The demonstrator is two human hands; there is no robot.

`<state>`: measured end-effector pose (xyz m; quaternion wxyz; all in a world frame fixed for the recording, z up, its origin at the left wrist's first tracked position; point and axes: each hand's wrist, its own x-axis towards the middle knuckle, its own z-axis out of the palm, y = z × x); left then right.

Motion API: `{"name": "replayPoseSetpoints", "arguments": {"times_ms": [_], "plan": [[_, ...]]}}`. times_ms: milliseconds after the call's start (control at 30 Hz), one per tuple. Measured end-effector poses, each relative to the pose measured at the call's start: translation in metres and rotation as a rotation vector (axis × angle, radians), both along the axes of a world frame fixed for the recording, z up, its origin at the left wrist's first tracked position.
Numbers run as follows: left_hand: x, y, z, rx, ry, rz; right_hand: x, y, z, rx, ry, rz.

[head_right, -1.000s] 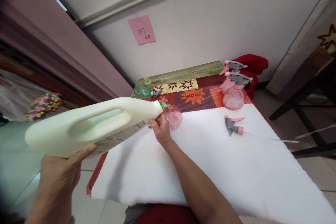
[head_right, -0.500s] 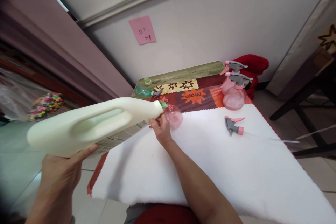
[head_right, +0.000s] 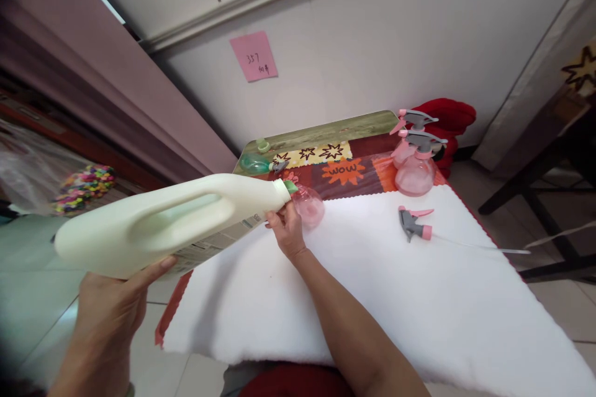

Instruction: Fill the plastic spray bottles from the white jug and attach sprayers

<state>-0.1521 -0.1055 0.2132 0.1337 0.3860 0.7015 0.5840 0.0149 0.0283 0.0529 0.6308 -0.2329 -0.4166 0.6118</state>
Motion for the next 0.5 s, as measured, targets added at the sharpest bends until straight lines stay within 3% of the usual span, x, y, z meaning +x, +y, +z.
{"name": "replayPoseSetpoints", "arguments": {"times_ms": [500], "plan": [[-0.0042,0.0020,-0.0035,0.041,-0.034,-0.002,0.0015,0.0000,0.0021,0.004,0.003,0.018]]}}
